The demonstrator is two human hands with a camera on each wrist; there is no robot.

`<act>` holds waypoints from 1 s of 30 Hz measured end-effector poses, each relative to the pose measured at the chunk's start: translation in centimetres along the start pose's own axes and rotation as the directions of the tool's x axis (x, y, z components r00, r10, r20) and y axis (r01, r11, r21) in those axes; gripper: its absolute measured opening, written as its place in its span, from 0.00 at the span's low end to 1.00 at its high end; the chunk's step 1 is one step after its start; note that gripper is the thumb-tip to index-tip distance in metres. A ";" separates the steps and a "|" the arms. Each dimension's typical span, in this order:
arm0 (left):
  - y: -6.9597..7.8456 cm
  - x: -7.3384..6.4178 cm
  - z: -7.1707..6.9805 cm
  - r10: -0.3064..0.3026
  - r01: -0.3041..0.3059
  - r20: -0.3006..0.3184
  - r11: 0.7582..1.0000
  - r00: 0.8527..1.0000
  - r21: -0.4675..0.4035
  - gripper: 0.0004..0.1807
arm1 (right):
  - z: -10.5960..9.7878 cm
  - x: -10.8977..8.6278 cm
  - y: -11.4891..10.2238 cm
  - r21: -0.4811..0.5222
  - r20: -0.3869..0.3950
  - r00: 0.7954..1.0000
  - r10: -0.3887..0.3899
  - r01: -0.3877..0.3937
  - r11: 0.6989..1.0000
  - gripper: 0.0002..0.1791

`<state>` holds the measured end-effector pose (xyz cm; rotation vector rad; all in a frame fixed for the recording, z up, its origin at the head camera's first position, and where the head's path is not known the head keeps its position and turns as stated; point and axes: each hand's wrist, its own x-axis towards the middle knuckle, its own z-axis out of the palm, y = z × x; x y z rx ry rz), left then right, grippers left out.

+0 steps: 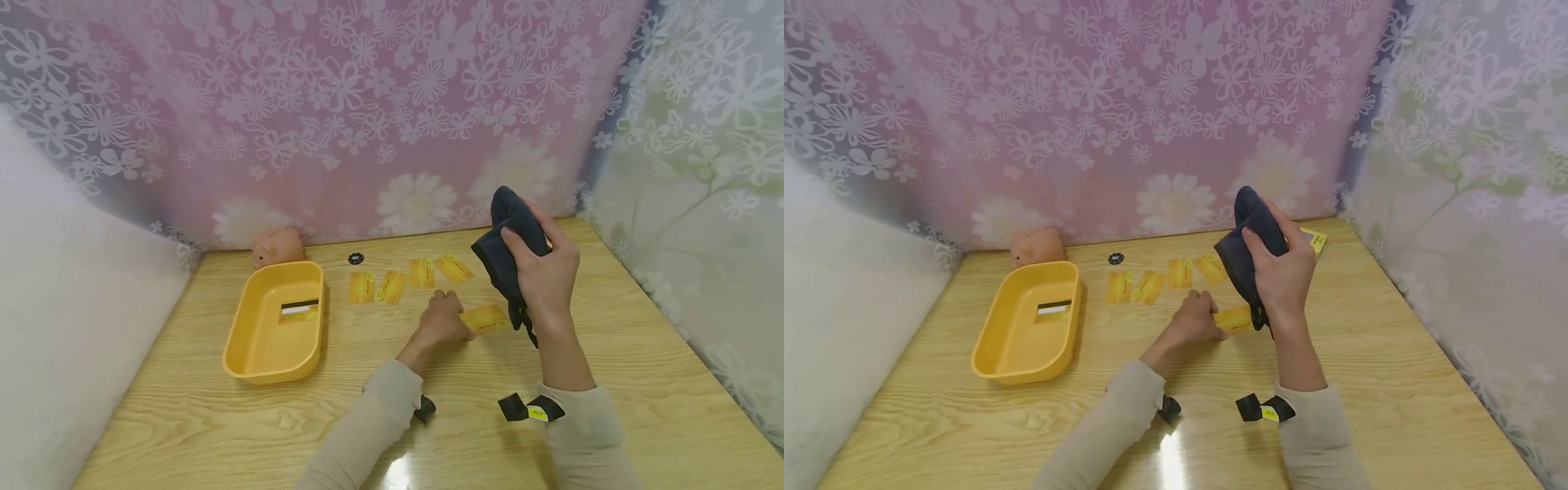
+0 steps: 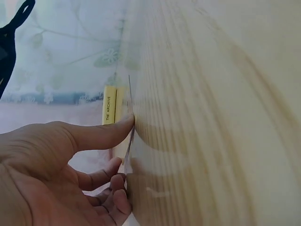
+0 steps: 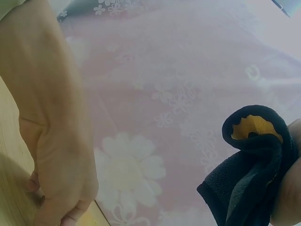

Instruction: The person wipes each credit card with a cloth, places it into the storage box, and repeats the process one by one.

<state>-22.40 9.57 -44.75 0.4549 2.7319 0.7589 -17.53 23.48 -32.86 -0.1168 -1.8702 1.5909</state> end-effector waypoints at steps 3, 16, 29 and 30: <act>-0.2 -0.2 -0.3 0.020 -0.020 0.008 0.998 1.000 -0.059 0.28 | -0.2 0.2 0.0 0.005 -0.008 1.000 0.026 -0.026 1.000 0.27; -1.8 -0.3 -0.3 0.140 -0.149 -0.051 0.949 0.989 -0.277 0.21 | -2.0 1.4 1.7 0.196 0.055 0.983 0.177 -0.184 0.963 0.28; -2.9 -1.4 -2.6 0.181 -0.187 -0.063 0.833 0.981 -0.521 0.16 | -2.4 2.3 2.2 0.280 0.070 0.971 0.230 -0.240 0.929 0.31; -3.0 -1.6 -3.1 0.178 -0.184 -0.065 0.819 0.982 -0.543 0.16 | -2.5 2.3 2.1 0.269 0.075 0.971 0.227 -0.238 0.933 0.32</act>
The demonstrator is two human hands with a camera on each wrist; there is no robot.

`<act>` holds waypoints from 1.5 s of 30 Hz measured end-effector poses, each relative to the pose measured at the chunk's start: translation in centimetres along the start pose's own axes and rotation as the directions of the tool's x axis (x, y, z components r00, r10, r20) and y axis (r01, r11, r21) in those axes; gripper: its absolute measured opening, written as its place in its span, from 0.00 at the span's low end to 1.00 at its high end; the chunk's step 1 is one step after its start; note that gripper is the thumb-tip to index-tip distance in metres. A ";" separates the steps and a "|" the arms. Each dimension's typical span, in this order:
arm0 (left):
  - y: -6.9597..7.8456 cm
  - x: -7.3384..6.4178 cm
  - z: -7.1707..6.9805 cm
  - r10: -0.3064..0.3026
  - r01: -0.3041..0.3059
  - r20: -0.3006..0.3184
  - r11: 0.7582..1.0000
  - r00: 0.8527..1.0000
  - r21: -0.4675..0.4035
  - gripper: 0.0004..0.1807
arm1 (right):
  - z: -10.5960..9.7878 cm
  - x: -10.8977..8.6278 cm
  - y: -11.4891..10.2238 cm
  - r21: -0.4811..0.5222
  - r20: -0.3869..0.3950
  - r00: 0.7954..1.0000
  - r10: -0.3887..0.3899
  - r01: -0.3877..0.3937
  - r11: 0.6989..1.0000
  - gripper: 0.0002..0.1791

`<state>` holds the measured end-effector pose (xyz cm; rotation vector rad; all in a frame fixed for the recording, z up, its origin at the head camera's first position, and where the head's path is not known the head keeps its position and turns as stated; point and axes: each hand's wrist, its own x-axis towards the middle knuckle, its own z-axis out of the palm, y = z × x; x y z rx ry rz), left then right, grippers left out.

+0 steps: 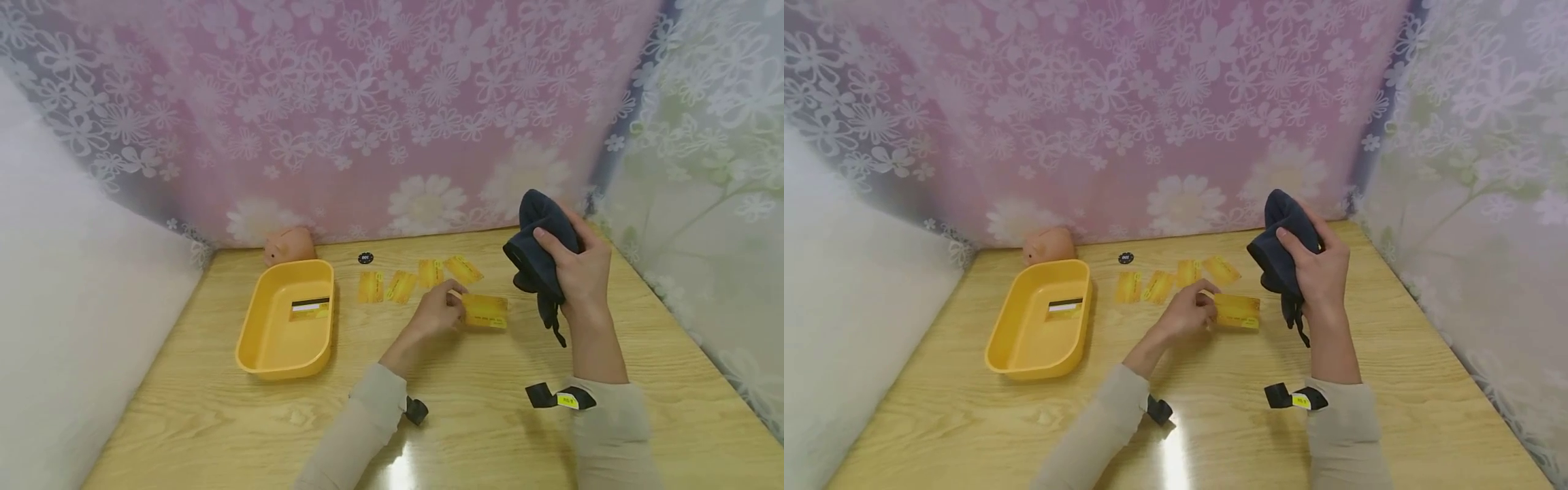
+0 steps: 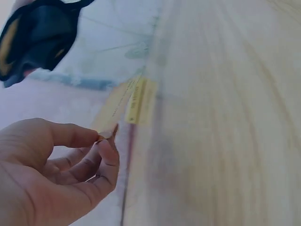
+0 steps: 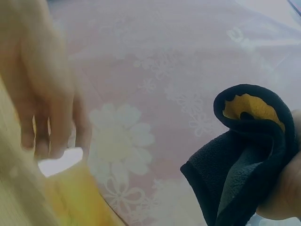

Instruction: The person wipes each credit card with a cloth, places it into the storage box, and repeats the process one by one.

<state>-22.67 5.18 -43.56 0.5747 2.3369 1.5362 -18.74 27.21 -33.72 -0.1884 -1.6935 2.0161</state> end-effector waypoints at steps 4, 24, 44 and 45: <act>0.8 -1.2 -2.0 0.010 -0.015 -0.037 0.993 0.999 -0.119 0.16 | -0.1 -0.5 -0.1 -0.083 0.063 0.998 0.011 -0.006 0.997 0.32; 4.4 -6.7 -8.7 0.151 -0.245 -0.345 0.938 0.926 -0.247 0.27 | 3.8 -5.9 -0.5 -0.265 0.300 0.944 -0.137 0.221 0.939 0.28; 4.3 -6.6 -9.8 0.202 -0.294 -0.358 0.929 0.912 -0.226 0.34 | 10.4 -8.1 0.1 -0.233 0.377 0.897 -0.230 0.332 0.914 0.27; 4.2 -6.6 -9.8 0.200 -0.293 -0.360 0.930 0.911 -0.223 0.34 | 10.6 -8.1 0.1 -0.227 0.374 0.899 -0.228 0.328 0.917 0.27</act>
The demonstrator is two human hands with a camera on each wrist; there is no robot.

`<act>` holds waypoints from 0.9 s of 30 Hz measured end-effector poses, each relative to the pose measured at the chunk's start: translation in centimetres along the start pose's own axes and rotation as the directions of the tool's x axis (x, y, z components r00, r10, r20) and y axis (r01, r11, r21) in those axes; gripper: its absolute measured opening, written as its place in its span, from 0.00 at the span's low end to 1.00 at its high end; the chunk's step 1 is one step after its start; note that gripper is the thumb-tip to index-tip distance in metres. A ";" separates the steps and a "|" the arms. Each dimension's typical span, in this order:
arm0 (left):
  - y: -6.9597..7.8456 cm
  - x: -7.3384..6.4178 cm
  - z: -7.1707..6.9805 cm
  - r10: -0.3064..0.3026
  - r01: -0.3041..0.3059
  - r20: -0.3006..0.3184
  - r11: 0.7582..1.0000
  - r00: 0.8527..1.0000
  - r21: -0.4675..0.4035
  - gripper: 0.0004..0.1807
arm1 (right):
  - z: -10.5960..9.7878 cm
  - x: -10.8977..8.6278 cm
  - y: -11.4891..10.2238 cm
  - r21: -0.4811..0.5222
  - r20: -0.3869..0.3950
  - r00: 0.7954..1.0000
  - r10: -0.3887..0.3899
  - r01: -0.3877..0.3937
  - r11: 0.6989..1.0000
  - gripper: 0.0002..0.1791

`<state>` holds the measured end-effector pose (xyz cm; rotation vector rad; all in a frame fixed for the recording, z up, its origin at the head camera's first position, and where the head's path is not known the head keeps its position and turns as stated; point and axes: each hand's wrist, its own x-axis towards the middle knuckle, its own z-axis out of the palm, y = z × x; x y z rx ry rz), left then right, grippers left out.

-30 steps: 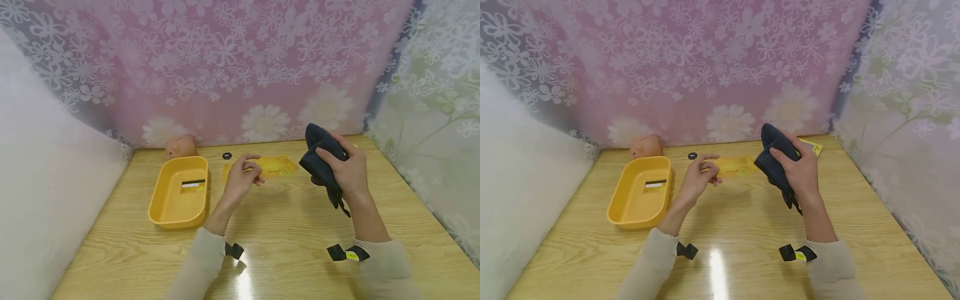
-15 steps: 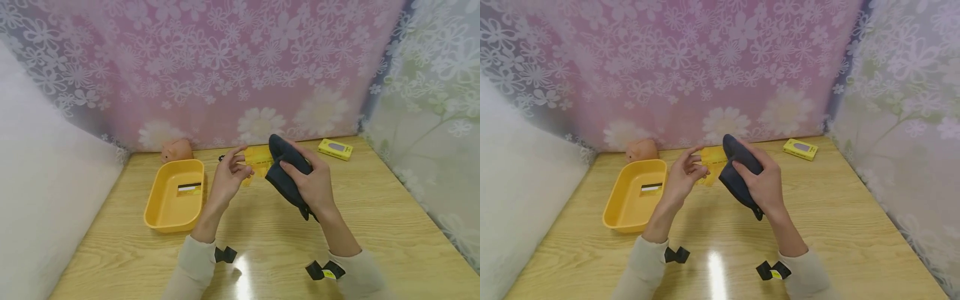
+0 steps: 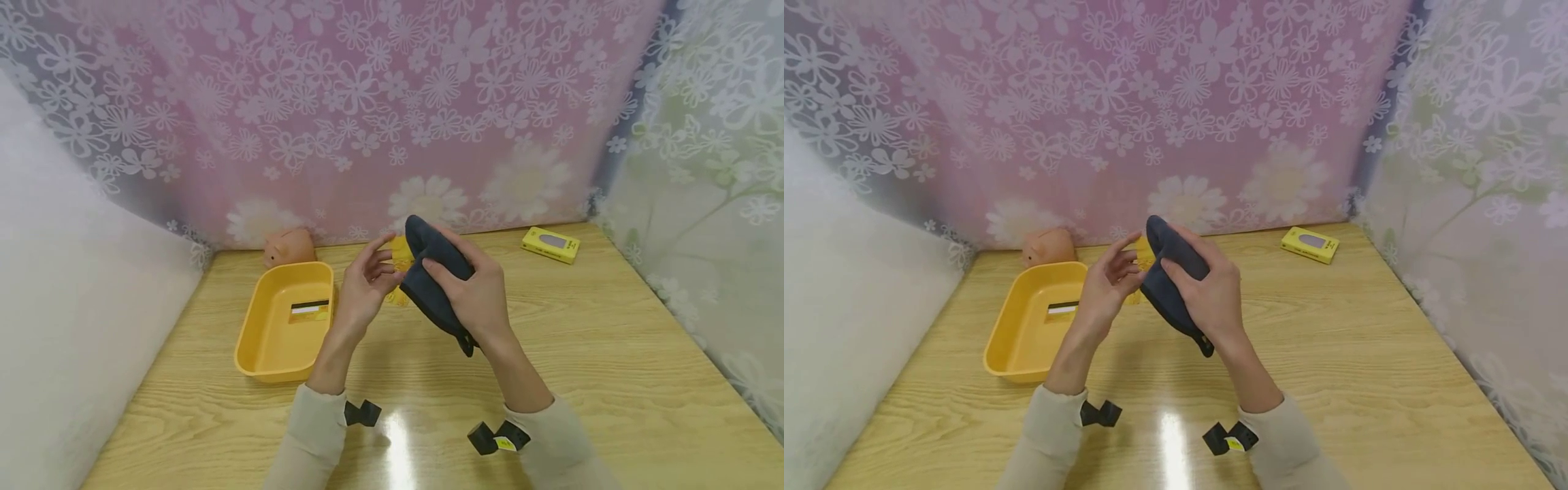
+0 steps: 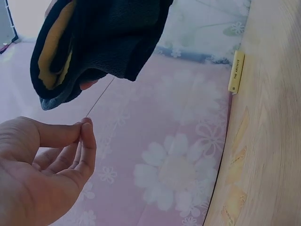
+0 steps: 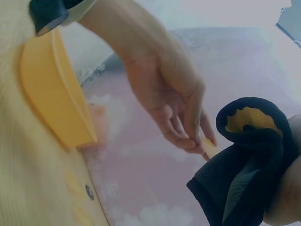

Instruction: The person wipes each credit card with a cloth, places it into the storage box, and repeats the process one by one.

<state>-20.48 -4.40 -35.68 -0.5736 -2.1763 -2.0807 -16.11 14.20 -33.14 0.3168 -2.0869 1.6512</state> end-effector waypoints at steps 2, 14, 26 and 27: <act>0.0 0.0 -0.2 -0.002 0.002 -0.003 1.000 1.000 0.003 0.34 | 0.2 0.0 -0.1 0.015 0.003 1.000 0.006 -0.006 1.000 0.27; 0.0 0.4 -1.3 0.050 -0.050 0.009 0.998 0.999 -0.048 0.35 | 1.5 -0.2 -0.2 0.043 0.101 0.995 0.012 -0.016 0.999 0.28; -0.4 0.4 -1.7 0.113 -0.111 0.013 0.988 0.994 -0.105 0.34 | 2.7 -0.4 0.4 -0.015 0.090 0.995 -0.038 0.039 0.999 0.29; -0.4 0.4 -1.8 0.114 -0.112 0.011 0.988 0.993 -0.107 0.34 | 2.7 -0.4 0.4 -0.013 0.087 0.995 -0.042 0.043 0.999 0.29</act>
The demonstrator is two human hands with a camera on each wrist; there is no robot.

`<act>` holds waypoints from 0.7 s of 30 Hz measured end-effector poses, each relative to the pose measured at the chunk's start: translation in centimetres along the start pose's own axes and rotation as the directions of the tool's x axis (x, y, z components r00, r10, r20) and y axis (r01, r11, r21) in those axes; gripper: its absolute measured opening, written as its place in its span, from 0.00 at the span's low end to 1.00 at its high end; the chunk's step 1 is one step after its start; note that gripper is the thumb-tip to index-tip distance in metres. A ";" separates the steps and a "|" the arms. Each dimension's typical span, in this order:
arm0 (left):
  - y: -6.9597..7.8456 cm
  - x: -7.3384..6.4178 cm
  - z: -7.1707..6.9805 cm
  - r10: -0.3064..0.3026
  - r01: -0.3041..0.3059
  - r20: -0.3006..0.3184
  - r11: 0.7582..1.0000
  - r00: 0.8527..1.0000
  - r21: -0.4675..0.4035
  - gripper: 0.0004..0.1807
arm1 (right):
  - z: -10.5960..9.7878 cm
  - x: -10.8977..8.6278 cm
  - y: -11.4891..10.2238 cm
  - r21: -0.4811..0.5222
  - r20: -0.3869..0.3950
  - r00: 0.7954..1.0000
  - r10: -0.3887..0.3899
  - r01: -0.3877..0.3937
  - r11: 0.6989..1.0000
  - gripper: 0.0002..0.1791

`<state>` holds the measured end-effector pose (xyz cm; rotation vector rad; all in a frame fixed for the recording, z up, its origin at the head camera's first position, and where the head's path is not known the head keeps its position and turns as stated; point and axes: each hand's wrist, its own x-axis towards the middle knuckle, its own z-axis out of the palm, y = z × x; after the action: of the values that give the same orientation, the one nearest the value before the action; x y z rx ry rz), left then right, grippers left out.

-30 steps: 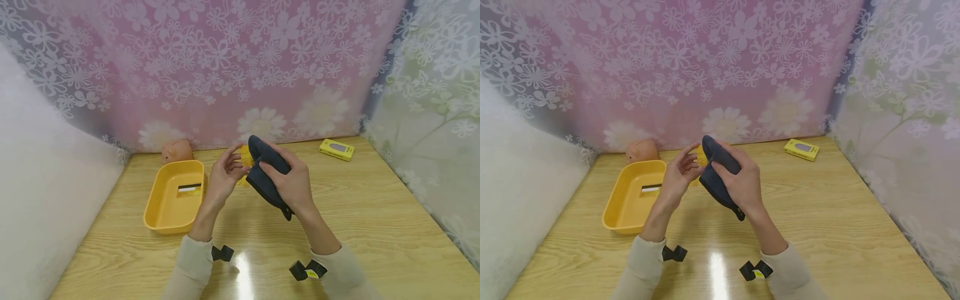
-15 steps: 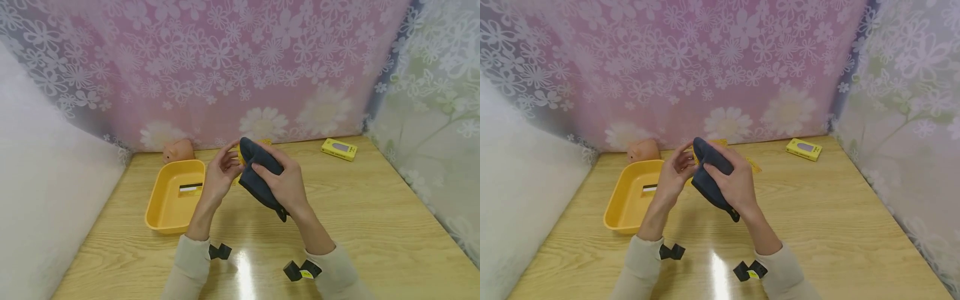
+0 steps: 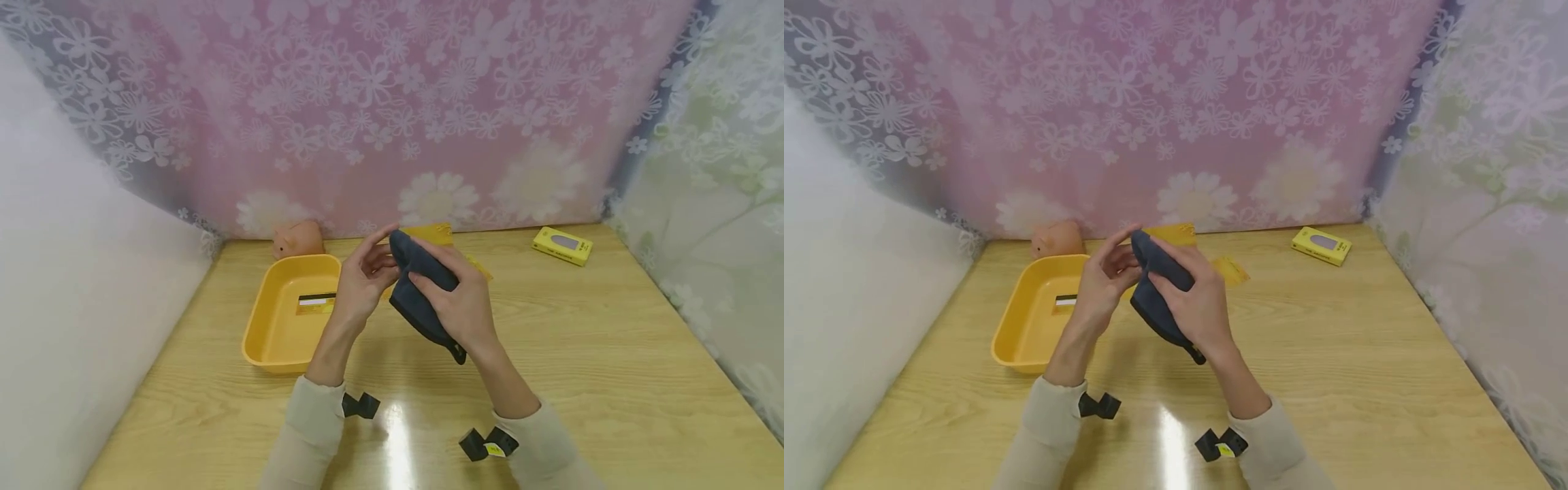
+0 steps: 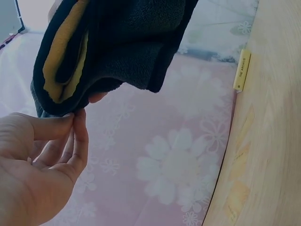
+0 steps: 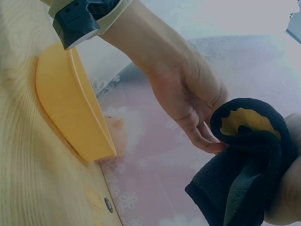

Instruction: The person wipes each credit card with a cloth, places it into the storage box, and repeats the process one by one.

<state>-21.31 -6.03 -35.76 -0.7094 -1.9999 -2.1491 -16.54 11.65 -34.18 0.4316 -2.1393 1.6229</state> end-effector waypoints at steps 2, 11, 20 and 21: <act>0.1 0.1 0.0 0.002 -0.002 -0.004 1.000 1.000 0.003 0.34 | -0.1 0.0 -0.1 -0.007 -0.014 1.000 -0.013 0.013 1.000 0.29; 0.6 0.3 0.4 0.012 -0.011 -0.036 0.999 0.999 0.031 0.34 | -1.0 0.4 -0.3 -0.037 -0.066 0.997 -0.050 0.048 0.998 0.29; 0.9 0.1 -0.2 -0.003 0.002 -0.023 0.999 1.000 -0.040 0.33 | -2.5 0.8 0.2 -0.022 -0.118 0.993 -0.004 0.002 1.000 0.28; 1.0 0.0 -0.3 -0.004 0.002 -0.023 0.999 1.000 -0.049 0.33 | -2.6 0.9 0.3 -0.024 -0.123 0.992 0.004 -0.007 1.000 0.28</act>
<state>-21.05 -6.47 -34.88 -0.6855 -1.9443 -2.2051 -17.07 14.26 -33.42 0.3097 -2.0682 1.5829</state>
